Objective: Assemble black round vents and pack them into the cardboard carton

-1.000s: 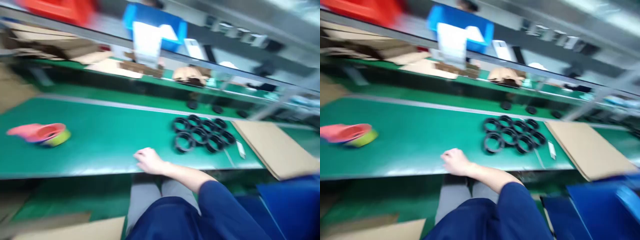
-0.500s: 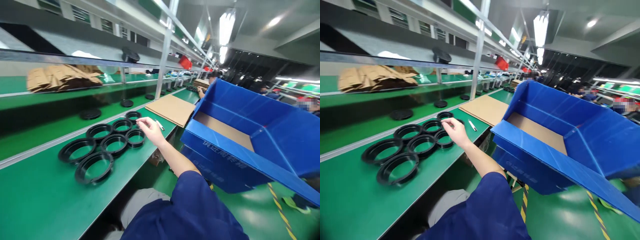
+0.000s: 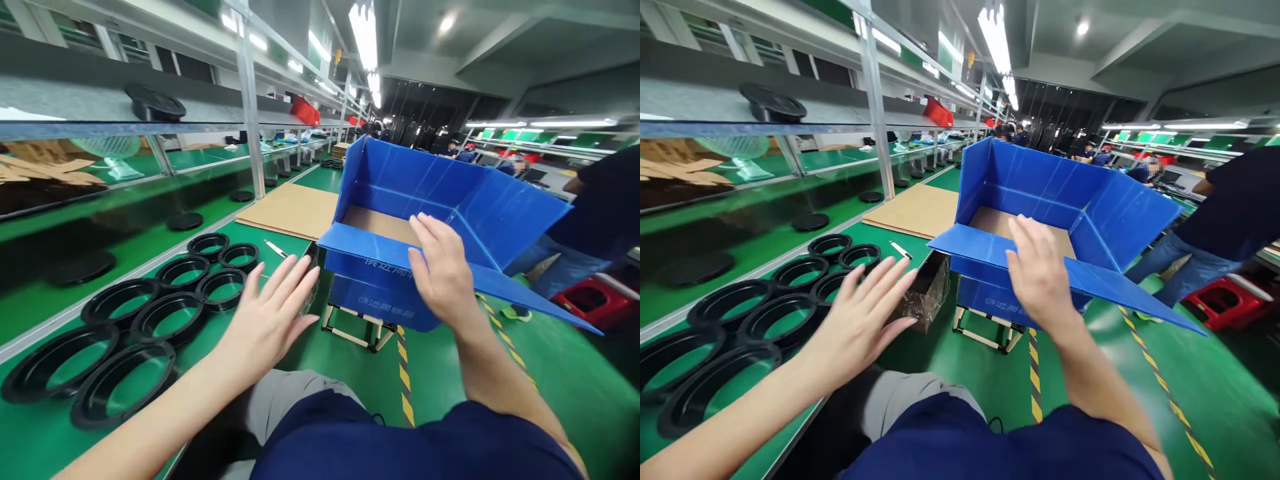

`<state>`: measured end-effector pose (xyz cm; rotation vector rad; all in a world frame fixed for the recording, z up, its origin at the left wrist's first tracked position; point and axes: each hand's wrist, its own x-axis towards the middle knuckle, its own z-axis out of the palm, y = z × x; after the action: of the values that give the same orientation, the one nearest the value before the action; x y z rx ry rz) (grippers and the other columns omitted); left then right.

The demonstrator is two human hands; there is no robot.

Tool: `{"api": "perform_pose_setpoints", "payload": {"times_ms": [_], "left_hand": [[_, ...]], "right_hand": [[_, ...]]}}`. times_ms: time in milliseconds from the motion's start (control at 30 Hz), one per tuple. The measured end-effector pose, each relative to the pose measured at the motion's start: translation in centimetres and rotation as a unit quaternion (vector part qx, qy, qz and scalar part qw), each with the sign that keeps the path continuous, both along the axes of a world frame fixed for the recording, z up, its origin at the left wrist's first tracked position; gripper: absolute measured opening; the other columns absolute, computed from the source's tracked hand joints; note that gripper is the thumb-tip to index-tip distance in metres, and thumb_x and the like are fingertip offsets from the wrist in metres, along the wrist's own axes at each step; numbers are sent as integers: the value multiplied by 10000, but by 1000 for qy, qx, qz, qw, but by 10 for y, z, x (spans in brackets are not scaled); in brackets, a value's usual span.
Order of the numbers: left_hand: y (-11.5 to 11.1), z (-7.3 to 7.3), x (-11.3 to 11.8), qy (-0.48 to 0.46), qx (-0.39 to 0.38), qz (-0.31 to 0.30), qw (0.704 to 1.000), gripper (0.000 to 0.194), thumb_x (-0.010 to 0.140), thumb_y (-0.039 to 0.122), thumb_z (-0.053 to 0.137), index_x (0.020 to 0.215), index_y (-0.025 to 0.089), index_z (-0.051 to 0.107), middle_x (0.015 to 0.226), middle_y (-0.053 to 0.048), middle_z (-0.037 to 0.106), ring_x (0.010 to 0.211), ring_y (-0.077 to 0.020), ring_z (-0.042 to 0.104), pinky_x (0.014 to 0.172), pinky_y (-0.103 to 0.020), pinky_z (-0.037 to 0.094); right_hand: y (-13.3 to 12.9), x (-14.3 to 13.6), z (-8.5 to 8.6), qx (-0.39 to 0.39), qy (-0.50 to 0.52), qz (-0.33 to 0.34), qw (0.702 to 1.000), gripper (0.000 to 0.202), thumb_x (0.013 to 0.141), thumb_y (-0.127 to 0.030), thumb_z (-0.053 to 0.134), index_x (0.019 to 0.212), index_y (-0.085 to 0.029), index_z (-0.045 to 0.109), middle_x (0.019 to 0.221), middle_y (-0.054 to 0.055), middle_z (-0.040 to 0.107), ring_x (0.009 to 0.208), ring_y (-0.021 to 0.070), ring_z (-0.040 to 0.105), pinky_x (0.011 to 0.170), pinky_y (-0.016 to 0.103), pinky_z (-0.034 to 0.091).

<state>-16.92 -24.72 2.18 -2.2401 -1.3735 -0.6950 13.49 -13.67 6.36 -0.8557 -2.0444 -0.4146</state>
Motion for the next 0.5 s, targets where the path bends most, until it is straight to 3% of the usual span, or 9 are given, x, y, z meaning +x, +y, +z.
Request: {"api": "perform_pose_setpoints", "payload": {"times_ms": [33, 100, 167, 233, 300, 367, 433, 500], "left_hand": [[22, -1, 12, 8, -1, -23, 1000, 803, 1030, 385, 482, 1651, 270, -15, 1630, -133, 349, 1508, -359, 343, 1187, -678, 282], [60, -10, 33, 12, -10, -47, 999, 722, 1050, 426, 436, 1654, 213, 103, 1643, -161, 310, 1533, -358, 289, 1212, -699, 196], [87, -29, 48, 8, -39, -55, 998, 664, 1055, 471, 400, 1634, 191, 234, 1640, -168, 320, 1532, -362, 290, 1219, -717, 144], [107, -57, 56, 8, -83, -58, 995, 648, 1045, 524, 391, 1607, 208, 328, 1613, -164, 382, 1505, -368, 348, 1217, -720, 161], [122, -90, 61, 13, -121, -52, 991, 668, 1023, 587, 407, 1587, 231, 383, 1602, -153, 407, 1490, -377, 372, 1212, -701, 224], [135, -122, 63, 25, -139, -35, 989, 712, 1000, 631, 429, 1577, 215, 404, 1621, -152, 371, 1499, -393, 348, 1192, -675, 298], [146, -148, 64, 43, -137, -16, 989, 723, 1001, 619, 440, 1577, 183, 399, 1639, -156, 333, 1503, -406, 333, 1162, -660, 352], [154, -168, 65, 66, -119, -8, 991, 695, 1011, 566, 467, 1581, 177, 382, 1643, -151, 329, 1493, -404, 349, 1141, -644, 383]], "right_hand": [[9, 18, -4, -50, -40, -39, 997, 512, 1059, -370, 457, 1520, -151, 489, 1556, 166, 462, 1469, 341, 395, 1225, 611, 307], [25, 45, -23, -196, -142, -55, 969, 560, 1056, -477, 409, 1460, -120, 563, 1543, 177, 483, 1457, 357, 422, 1207, 618, 336], [37, 60, -44, -341, -231, -19, 911, 589, 1035, -529, 414, 1408, -123, 622, 1511, 167, 525, 1429, 345, 470, 1182, 565, 400], [48, 64, -56, -420, -280, 16, 863, 584, 1003, -562, 475, 1369, -148, 663, 1478, 142, 567, 1404, 336, 505, 1153, 500, 450], [67, 56, -50, -433, -293, 39, 851, 515, 1006, -568, 484, 1257, -194, 733, 1349, 112, 672, 1281, 321, 617, 1073, 449, 513], [103, 40, -31, -413, -300, 30, 859, 453, 1051, -509, 428, 1128, -221, 768, 1174, 79, 748, 1098, 276, 704, 974, 389, 545], [155, 14, -11, -383, -308, -18, 871, 408, 1078, -395, 398, 1102, -199, 755, 1120, 90, 753, 1047, 256, 709, 944, 357, 532], [214, -20, -2, -365, -320, -60, 872, 339, 1064, -300, 442, 1157, -151, 731, 1183, 147, 725, 1131, 276, 679, 978, 365, 511]]}}
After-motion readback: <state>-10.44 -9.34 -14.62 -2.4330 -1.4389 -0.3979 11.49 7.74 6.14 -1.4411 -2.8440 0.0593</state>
